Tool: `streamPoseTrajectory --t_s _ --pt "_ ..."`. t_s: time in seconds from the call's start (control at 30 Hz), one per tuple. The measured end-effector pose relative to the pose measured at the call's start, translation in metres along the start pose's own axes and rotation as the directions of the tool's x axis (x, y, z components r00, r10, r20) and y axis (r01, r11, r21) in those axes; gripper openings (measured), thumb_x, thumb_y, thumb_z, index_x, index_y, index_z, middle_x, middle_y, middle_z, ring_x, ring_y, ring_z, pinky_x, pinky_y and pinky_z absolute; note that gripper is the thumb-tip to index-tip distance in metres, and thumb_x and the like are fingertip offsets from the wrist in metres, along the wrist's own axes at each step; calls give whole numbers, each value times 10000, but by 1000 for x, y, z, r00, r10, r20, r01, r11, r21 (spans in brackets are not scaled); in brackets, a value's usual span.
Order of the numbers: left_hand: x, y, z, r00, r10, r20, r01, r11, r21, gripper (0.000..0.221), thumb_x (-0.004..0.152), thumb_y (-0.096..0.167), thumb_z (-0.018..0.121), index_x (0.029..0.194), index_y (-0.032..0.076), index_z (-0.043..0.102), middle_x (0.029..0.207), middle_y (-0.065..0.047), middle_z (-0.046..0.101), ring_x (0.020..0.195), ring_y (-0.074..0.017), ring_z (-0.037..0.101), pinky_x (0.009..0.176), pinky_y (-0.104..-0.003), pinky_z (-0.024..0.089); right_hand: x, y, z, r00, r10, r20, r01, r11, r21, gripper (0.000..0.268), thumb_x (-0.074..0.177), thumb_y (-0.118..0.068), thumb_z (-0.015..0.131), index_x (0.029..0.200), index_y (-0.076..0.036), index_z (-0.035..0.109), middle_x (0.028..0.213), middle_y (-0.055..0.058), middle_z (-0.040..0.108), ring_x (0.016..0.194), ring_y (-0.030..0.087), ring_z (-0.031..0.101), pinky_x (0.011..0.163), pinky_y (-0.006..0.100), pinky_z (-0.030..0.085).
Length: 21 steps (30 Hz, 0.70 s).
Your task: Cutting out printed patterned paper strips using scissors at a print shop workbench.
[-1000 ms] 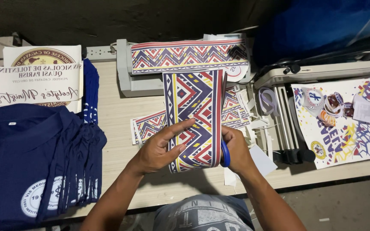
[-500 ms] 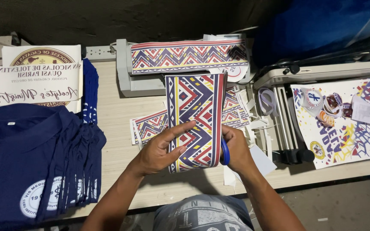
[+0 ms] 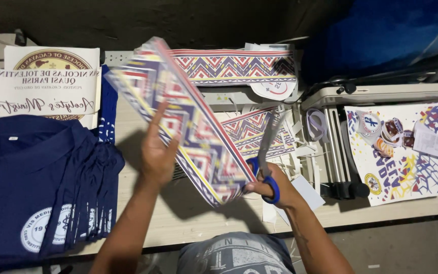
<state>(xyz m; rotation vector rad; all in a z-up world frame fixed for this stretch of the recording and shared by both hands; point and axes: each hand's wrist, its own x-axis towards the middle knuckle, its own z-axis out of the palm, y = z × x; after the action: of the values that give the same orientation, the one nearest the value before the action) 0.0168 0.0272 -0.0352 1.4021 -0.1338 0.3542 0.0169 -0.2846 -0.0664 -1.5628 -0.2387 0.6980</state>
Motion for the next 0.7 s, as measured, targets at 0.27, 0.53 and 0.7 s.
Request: streamPoseTrajectory --t_s 0.27,0.53,0.7 --pt "10 -10 -33 967 120 -226 -110 992 57 685 1053 11 599 1648 -5 259 1622 -162 418 1424 -199 492 1249 -370 422 7 -8 -13 957 221 -187 -230 973 -28 322 753 -182 836 1020 -31 741 821 51 756 707 116 672 649 260 547" --pt "-3 -35 -42 967 52 -251 -53 999 5 680 1039 19 620 1629 -26 285 1629 -157 412 1430 -190 482 1244 -357 395 28 10 -41 891 131 -434 -83 988 127 325 792 -153 822 1049 7 704 880 46 752 725 105 626 648 244 469" --pt "-8 -59 -57 966 -54 -254 15 988 -154 631 1037 -8 601 1609 -35 336 1561 -150 494 1366 -177 539 1202 -340 423 41 -1 -70 879 193 -436 -238 970 -50 287 788 -177 834 992 -11 719 811 35 757 660 104 615 604 251 468"
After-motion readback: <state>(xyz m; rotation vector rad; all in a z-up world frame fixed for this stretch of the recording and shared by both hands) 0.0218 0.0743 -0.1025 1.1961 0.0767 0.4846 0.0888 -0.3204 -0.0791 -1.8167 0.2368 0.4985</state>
